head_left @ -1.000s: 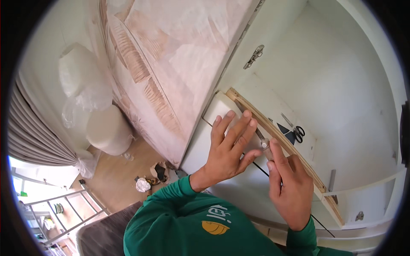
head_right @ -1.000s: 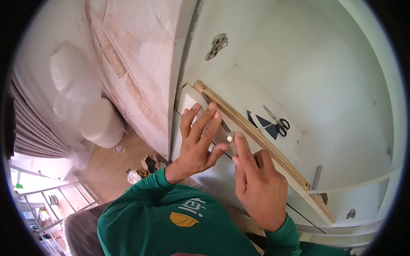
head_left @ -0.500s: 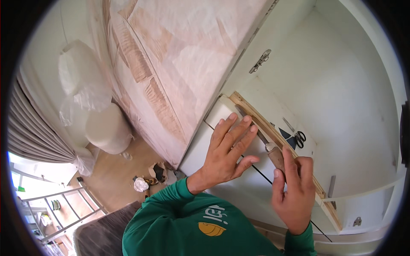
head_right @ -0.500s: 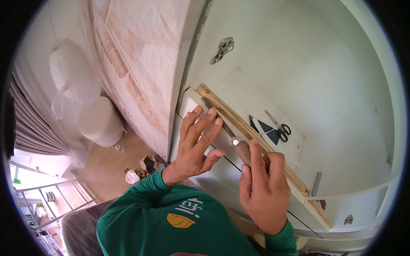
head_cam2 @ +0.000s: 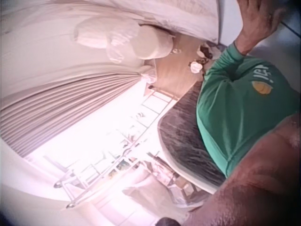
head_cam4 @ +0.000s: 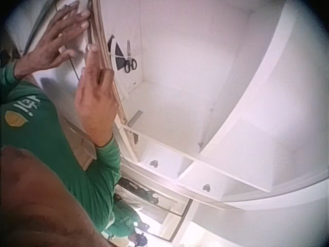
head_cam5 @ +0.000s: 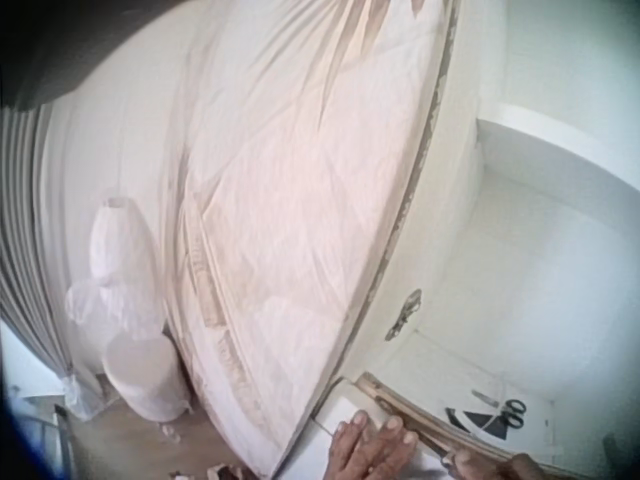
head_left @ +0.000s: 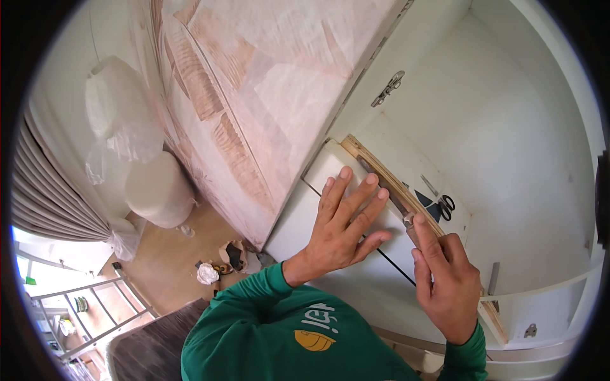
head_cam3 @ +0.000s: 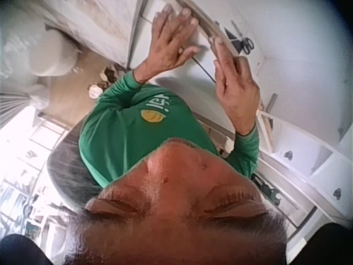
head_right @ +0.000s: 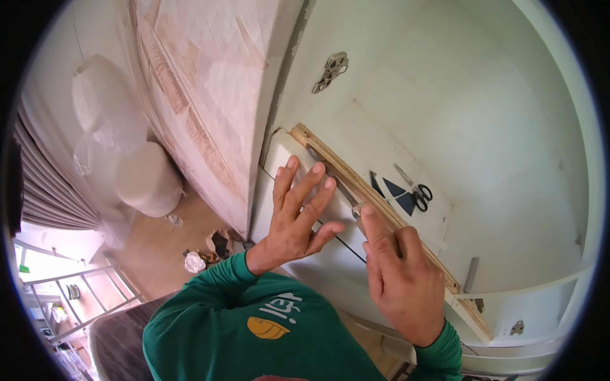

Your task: The person uses a small hand plane to smooth and level a wooden trim piece along the edge of a white cabinet shelf, then checks the fit by hand and applies a roll of white tape to the finished edge.

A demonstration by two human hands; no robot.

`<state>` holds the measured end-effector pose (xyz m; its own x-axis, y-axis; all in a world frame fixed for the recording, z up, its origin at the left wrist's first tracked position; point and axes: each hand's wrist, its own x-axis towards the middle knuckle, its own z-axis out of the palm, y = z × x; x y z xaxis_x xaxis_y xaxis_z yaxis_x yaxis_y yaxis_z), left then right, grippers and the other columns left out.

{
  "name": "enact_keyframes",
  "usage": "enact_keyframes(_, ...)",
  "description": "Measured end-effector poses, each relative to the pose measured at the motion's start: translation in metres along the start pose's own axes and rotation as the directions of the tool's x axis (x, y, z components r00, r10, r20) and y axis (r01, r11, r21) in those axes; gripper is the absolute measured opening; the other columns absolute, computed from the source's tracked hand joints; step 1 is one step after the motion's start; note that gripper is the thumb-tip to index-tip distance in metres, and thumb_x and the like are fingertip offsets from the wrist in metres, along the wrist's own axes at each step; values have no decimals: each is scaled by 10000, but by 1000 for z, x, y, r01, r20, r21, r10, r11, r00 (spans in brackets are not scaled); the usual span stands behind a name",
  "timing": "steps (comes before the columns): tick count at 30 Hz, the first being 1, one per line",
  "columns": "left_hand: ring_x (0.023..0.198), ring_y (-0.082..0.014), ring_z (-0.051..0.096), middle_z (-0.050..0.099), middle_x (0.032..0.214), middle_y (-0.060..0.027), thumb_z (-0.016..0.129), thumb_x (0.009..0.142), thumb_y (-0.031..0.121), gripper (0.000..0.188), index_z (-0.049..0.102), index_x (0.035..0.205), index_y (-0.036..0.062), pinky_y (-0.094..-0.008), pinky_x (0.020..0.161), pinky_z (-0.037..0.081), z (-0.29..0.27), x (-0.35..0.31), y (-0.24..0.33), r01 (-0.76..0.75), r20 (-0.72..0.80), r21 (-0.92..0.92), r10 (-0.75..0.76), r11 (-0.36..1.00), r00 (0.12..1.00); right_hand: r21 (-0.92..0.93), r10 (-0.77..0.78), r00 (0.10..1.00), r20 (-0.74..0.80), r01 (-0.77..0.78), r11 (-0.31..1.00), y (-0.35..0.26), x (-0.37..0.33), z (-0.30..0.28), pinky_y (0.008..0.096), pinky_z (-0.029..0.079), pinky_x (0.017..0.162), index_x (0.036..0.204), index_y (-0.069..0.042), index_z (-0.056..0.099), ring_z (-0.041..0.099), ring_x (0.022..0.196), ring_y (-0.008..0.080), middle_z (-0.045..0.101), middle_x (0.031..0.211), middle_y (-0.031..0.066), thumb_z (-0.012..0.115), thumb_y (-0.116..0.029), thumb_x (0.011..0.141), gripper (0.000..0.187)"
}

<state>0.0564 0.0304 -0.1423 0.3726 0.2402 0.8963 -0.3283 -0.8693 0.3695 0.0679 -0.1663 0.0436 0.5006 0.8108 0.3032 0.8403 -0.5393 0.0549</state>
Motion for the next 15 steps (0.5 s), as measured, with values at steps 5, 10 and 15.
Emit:
enact_keyframes(5, 1668, -528, 343, 533, 1718, -235, 699, 1109, 534, 751, 610, 1612, -16, -638, 1359, 236, -3, 0, -3, 2, -1, 76, -2, 997, 1000, -39, -50, 997, -54, 48, 998, -3, 7, 12, 384, 531, 568, 1661, -220, 624, 625, 704, 174, 563, 934, 39, 786, -131, 1042, 645)
enact_keyframes(10, 1645, -520, 392, 565, 1690, -247, 680, 1121, 538, 759, 604, 1607, -41, -618, 1364, 245, -9, 5, 4, -4, 29, 53, 2, 999, 1000, -3, -7, 1000, -27, 7, 1000, -5, 1, 9, 385, 539, 570, 1667, -213, 619, 619, 701, 172, 559, 926, 34, 787, -131, 1042, 652)
enact_keyframes(15, 1652, -512, 379, 556, 1699, -244, 679, 1130, 502, 731, 605, 1603, -50, -619, 1364, 250, -8, 3, 1, -16, 23, 39, 15, 999, 1000, 13, -4, 1000, -31, 4, 1000, 1, -2, 11, 384, 536, 567, 1665, -211, 621, 619, 695, 178, 560, 925, 40, 783, -122, 1041, 650)
